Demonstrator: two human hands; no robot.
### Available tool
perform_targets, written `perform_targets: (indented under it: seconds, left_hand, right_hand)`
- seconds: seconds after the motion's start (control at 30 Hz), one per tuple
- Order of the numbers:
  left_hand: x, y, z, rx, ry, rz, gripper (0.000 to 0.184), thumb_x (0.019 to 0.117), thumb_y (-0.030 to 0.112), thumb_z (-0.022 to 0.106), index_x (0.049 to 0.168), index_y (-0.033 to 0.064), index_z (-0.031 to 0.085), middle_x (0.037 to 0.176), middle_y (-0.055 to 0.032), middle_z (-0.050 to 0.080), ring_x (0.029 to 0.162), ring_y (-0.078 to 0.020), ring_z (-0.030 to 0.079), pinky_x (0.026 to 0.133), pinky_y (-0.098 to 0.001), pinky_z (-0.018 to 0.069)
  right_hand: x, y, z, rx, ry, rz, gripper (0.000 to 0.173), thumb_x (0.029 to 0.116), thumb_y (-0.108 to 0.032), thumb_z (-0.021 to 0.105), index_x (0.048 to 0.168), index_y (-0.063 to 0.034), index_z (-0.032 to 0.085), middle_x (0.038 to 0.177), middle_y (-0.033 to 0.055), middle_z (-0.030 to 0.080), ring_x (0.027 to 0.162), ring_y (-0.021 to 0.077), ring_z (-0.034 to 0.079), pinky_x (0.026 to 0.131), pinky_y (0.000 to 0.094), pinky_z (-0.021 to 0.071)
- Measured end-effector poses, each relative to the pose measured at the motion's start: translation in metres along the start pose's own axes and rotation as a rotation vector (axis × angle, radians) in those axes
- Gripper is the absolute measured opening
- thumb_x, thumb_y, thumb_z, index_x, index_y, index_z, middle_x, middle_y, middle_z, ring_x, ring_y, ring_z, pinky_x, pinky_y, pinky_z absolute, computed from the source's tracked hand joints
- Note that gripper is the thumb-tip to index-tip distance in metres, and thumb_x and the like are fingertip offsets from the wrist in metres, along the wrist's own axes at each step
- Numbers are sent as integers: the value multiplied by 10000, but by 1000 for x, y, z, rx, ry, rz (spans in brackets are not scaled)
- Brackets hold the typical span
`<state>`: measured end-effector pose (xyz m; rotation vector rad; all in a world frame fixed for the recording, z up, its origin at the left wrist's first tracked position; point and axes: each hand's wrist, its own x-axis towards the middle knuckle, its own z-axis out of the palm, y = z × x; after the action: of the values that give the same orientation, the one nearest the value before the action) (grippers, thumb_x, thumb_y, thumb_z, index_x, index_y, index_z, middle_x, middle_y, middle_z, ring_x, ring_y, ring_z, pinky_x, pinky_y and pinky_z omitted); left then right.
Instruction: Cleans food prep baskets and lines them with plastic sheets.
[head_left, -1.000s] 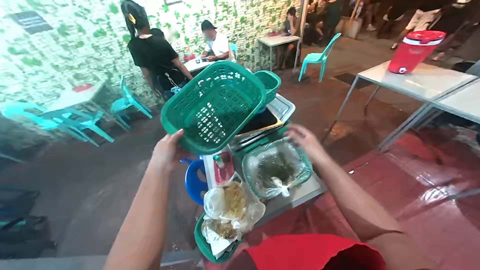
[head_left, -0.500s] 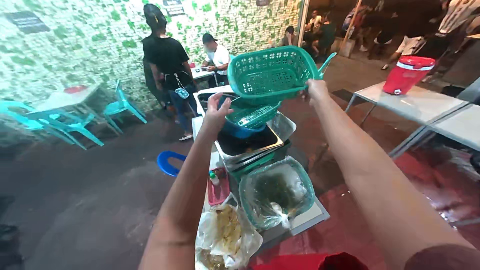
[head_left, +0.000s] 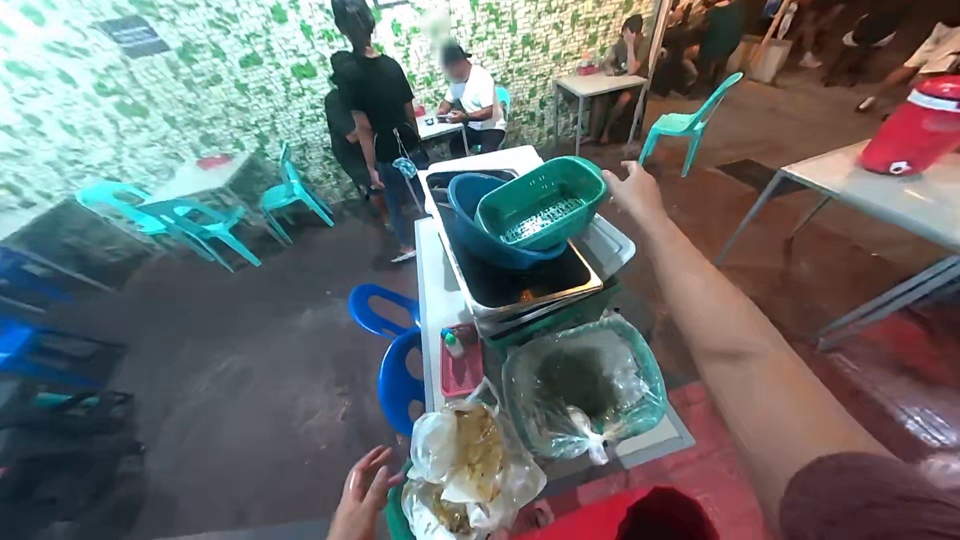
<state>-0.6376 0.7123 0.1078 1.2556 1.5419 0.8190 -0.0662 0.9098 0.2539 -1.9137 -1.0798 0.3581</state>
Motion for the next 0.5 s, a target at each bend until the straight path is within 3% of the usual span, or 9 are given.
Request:
perform_targets:
  seconds: [0.1,0.17,0.23,0.3,0.4,0.5]
  left_hand:
    - [-11,-18,-5,7,18,-37,483,1075,271,439,1478,6,422,1374,-167,606,1038,-212,699,864,-385,586]
    - [-9,-11,6,50,-7,-20,454,1063,287,449,1418,9,506,1338,-146,642,1055,-209,692,871,-393,573]
    - [1,5,27,104,-80,44,407,1060,259,454,1355,2,566,1329,-144,642,1108,-218,672,920,-408,559]
    - [14,21,53,191,-183,125,368,1067,229,474,1331,8,603,1335,-154,641,1127,-234,660,945,-433,538]
    - [40,37,100,353,-344,170,413,1074,271,505,1394,19,573,1392,-185,604,1205,-287,635,1025,-481,511]
    - [64,34,148,519,-441,51,577,1055,371,556,1484,-3,463,1426,-228,570,1276,-343,595,1082,-527,469]
  right_hand:
    - [-82,24,-6,78,-254,-63,480,1063,-395,542,1449,-109,534,1069,194,701,811,290,685,745,493,570]
    - [-144,66,-1,40,-538,-64,391,1065,-305,555,1385,-83,591,1049,175,709,800,268,682,741,478,578]
    - [-191,119,10,-30,-708,-35,349,1045,-249,607,1331,-52,639,1125,195,709,929,315,707,846,527,584]
    - [-229,164,15,-84,-634,93,399,1023,-252,647,1359,-36,626,1243,227,669,1104,365,663,986,558,517]
    - [-263,218,20,-82,-294,368,618,989,-294,688,1499,-15,479,1478,286,499,1370,438,488,1148,589,384]
    - [-276,237,23,-83,-319,522,635,1008,-357,661,1482,20,471,1430,290,548,1349,422,523,1146,579,387]
